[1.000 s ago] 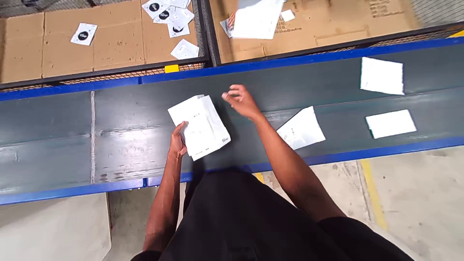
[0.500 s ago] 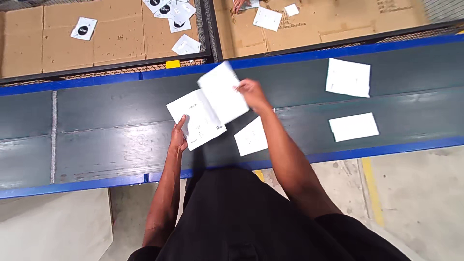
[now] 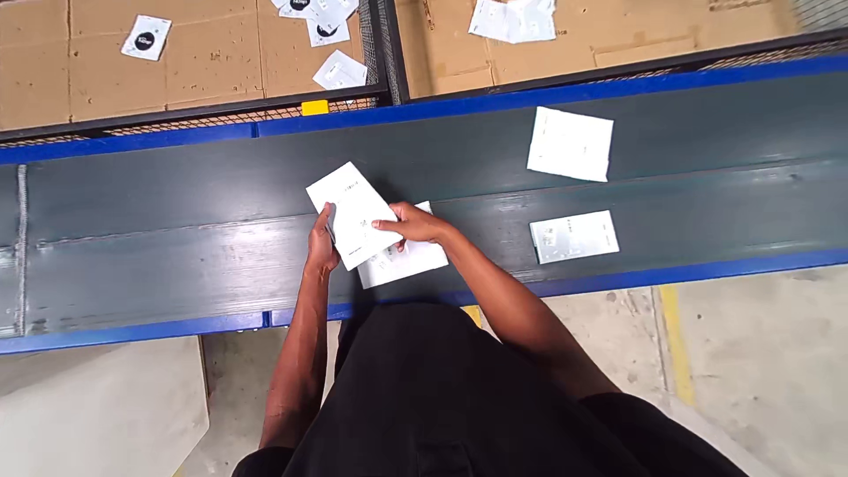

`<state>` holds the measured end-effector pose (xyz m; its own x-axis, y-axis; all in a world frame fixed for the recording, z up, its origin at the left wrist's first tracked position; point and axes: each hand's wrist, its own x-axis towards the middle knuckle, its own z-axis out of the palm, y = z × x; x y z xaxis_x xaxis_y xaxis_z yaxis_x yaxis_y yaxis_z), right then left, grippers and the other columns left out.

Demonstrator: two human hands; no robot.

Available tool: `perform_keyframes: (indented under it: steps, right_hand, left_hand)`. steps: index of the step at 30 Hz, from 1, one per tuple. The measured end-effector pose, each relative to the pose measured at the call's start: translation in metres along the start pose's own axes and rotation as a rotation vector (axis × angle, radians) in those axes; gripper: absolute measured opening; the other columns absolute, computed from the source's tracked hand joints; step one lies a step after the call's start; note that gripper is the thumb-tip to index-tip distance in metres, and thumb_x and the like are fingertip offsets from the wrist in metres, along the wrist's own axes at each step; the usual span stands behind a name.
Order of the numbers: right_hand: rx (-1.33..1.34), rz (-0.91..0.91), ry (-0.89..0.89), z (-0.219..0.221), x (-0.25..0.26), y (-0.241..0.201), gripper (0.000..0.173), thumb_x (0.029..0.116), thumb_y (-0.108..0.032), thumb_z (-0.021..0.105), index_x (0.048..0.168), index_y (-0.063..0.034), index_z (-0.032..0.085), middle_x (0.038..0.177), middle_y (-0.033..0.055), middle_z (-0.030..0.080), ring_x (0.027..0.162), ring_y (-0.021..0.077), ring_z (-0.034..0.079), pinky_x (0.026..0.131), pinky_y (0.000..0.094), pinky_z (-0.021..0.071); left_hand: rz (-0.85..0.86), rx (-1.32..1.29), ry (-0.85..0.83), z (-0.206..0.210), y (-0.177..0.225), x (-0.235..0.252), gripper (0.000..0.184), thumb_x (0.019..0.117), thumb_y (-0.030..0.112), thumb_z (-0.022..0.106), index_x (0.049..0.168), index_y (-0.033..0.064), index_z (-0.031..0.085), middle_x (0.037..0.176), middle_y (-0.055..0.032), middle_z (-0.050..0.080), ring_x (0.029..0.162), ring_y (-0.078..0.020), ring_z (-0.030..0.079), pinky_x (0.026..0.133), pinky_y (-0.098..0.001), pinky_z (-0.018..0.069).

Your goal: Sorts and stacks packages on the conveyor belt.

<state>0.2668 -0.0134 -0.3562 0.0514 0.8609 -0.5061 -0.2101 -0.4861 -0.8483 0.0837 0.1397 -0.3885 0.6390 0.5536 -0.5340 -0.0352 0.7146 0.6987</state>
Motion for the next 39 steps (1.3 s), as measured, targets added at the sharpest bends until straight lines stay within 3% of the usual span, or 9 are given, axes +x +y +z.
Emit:
perform_keyframes:
  steps: [3,8,18,20,26,30,32,36,39]
  right_hand:
    - [0.116,-0.144,0.288,-0.054,-0.013,-0.036,0.031,0.1063,-0.029,0.057,0.125,-0.0045,0.059,0.090,0.0094,0.072,0.063,0.0162,0.067,0.055,0.0326,0.0590]
    - [0.496,-0.209,0.761,-0.142,-0.024,-0.043,0.070,0.1045,-0.058,0.047,0.156,-0.0122,0.030,0.145,0.0130,0.055,0.119,0.0318,0.067,0.092,0.0509,0.0618]
    - [-0.316,-0.051,0.488,-0.042,-0.056,0.069,0.041,0.1017,-0.036,0.064,0.131,-0.0077,0.060,0.113,0.0106,0.072,0.091,0.0209,0.073,0.080,0.0436,0.0630]
    - [-0.387,-0.085,0.429,-0.021,-0.055,0.080,0.045,0.1007,-0.040,0.062,0.130,-0.0069,0.062,0.117,0.0103,0.072,0.096,0.0186,0.073,0.083,0.0418,0.0622]
    - [-0.409,-0.157,0.237,0.016,-0.060,0.083,0.041,0.1007,-0.038,0.064,0.128,-0.0084,0.064,0.119,0.0078,0.071,0.098,0.0156,0.072,0.084,0.0379,0.0625]
    - [-0.463,-0.166,0.193,0.017,-0.065,0.078,0.040,0.1018,-0.040,0.061,0.126,-0.0091,0.065,0.120,0.0069,0.070,0.098,0.0140,0.071,0.085,0.0356,0.0615]
    - [-0.452,-0.167,0.217,0.012,-0.068,0.076,0.040,0.1018,-0.041,0.061,0.126,-0.0095,0.065,0.120,0.0062,0.070,0.097,0.0134,0.071,0.084,0.0348,0.0615]
    - [-0.473,-0.124,0.385,-0.009,-0.072,0.081,0.038,0.1018,-0.041,0.061,0.125,-0.0113,0.066,0.118,0.0045,0.071,0.098,0.0127,0.071,0.086,0.0349,0.0610]
    - [-0.612,-0.040,0.501,-0.032,-0.052,0.072,0.048,0.1017,-0.047,0.057,0.135,-0.0135,0.062,0.131,0.0070,0.066,0.114,0.0182,0.067,0.098,0.0417,0.0561]
  left_hand:
    - [0.143,0.596,0.029,-0.034,-0.013,0.002,0.052,0.1114,0.039,0.035,0.141,-0.0006,0.053,0.135,-0.0144,0.063,0.120,-0.0240,0.064,0.097,-0.0444,0.0571]
    - [0.316,1.406,0.080,-0.111,-0.029,-0.024,0.047,0.1002,0.027,0.051,0.139,0.0007,0.058,0.147,-0.0231,0.052,0.142,-0.0366,0.044,0.118,-0.0515,0.0361]
    - [-0.021,1.541,0.280,-0.192,0.023,-0.060,0.090,0.0761,0.041,0.087,0.149,0.0055,0.048,0.144,-0.0244,0.053,0.136,-0.0444,0.047,0.108,-0.0698,0.0373]
    - [-0.043,1.361,0.269,-0.200,0.037,-0.069,0.070,0.0801,0.039,0.085,0.133,0.0008,0.061,0.129,-0.0198,0.066,0.123,-0.0313,0.062,0.107,-0.0554,0.0482]
    - [-0.004,0.771,-0.008,-0.129,0.103,-0.068,0.036,0.0932,0.011,0.073,0.125,-0.0001,0.061,0.102,-0.0099,0.075,0.077,-0.0222,0.075,0.061,-0.0411,0.0648]
    - [0.383,0.373,-0.036,-0.075,0.166,0.023,0.055,0.1070,0.021,0.051,0.155,0.0068,0.027,0.140,-0.0134,0.058,0.122,-0.0288,0.064,0.103,-0.0500,0.0554]
    - [0.416,0.399,0.063,-0.052,0.176,0.069,0.072,0.1042,0.028,0.060,0.158,0.0085,0.018,0.148,-0.0146,0.050,0.128,-0.0278,0.060,0.106,-0.0472,0.0545]
    - [0.272,0.964,0.117,-0.002,0.115,0.110,0.074,0.0968,0.044,0.069,0.148,-0.0011,0.041,0.131,-0.0203,0.062,0.108,-0.0297,0.069,0.092,-0.0486,0.0600]
    - [0.229,1.334,-0.006,0.008,0.059,0.102,0.065,0.0971,0.045,0.066,0.141,-0.0021,0.054,0.134,-0.0250,0.059,0.119,-0.0345,0.063,0.102,-0.0521,0.0524]
